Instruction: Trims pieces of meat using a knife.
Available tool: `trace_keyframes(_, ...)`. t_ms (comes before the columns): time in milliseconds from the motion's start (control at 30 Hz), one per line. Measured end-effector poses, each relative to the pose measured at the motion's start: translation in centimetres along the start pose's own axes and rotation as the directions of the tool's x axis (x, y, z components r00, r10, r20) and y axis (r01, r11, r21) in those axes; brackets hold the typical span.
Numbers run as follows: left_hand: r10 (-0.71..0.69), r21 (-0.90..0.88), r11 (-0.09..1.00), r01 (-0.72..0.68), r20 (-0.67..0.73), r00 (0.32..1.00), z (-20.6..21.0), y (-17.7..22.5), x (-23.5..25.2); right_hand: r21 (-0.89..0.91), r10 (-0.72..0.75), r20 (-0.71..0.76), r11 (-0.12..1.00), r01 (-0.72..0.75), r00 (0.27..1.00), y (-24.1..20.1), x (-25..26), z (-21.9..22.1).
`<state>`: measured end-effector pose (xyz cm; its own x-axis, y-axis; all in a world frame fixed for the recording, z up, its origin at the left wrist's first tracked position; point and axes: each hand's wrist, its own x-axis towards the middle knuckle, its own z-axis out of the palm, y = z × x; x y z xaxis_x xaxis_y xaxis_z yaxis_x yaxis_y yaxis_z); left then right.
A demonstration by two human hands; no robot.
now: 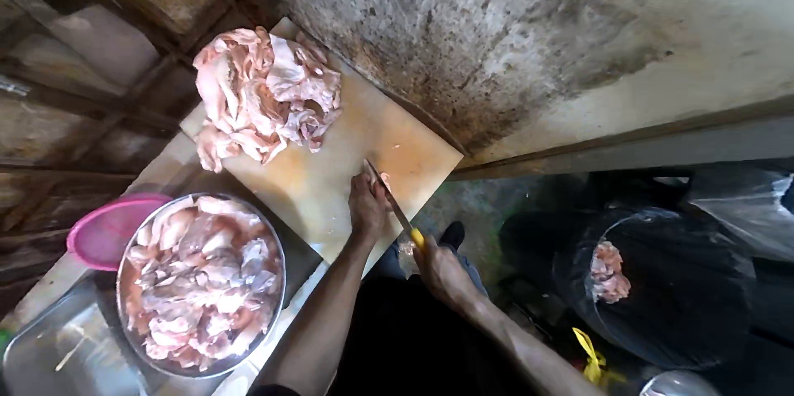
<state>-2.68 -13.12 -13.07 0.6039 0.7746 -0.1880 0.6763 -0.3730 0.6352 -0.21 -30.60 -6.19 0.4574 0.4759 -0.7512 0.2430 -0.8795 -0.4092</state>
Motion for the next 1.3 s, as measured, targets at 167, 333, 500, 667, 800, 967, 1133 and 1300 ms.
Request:
trace_keyframes(167, -0.008, 0.009, 1.0, 0.008, -0.003, 1.0, -0.5, -0.6, 1.1, 0.011, -0.062, -0.108, 0.998, 0.064, 0.992, -2.6, 5.4, 0.5)
trace_keyframes(333, -0.059, 0.037, 0.998, 0.058, 0.031, 0.998, -0.8, 0.1, 1.4, -0.015, 0.024, -0.017, 1.0, -0.025, 1.0, 0.0, 0.6, 1.3)
trace_keyframes(500, -0.035, 0.051, 0.998, 0.032, 0.055, 0.998, -1.1, -0.6, 1.3, 0.002, 0.034, -0.001, 0.999, -0.034, 0.999, 0.3, 0.0, 1.6)
trace_keyframes(667, 0.046, 0.055, 0.997, -0.05, 0.064, 0.997, -3.4, -2.1, 1.4, 0.24, -0.105, 0.066, 0.967, 0.087, 0.992, 6.7, 0.9, 0.5)
trace_keyframes(800, 0.033, -0.053, 0.998, -0.03, 0.068, 0.997, -3.6, -3.4, 0.7, 0.513, -0.155, 0.134, 0.856, 0.066, 0.979, 11.2, -0.2, 1.5)
trace_keyframes(967, -0.104, -0.223, 0.967, 0.123, 0.094, 0.99, -4.0, -4.8, -0.4, 0.42, -0.133, -0.016, 0.899, 0.128, 0.991, 10.2, -3.2, 1.4)
trace_keyframes(1133, -0.142, -0.211, 0.966, 0.147, 0.042, 0.989, -3.9, -5.1, -1.2, 0.153, -0.161, -0.141, 0.971, 0.182, 0.977, 6.9, -2.6, 0.5)
trace_keyframes(1300, -0.123, -0.203, 0.972, 0.121, 0.003, 0.992, -3.8, -3.7, -0.4, 0.1, -0.187, -0.172, 0.973, 0.206, 0.967, 2.9, -0.2, 0.6)
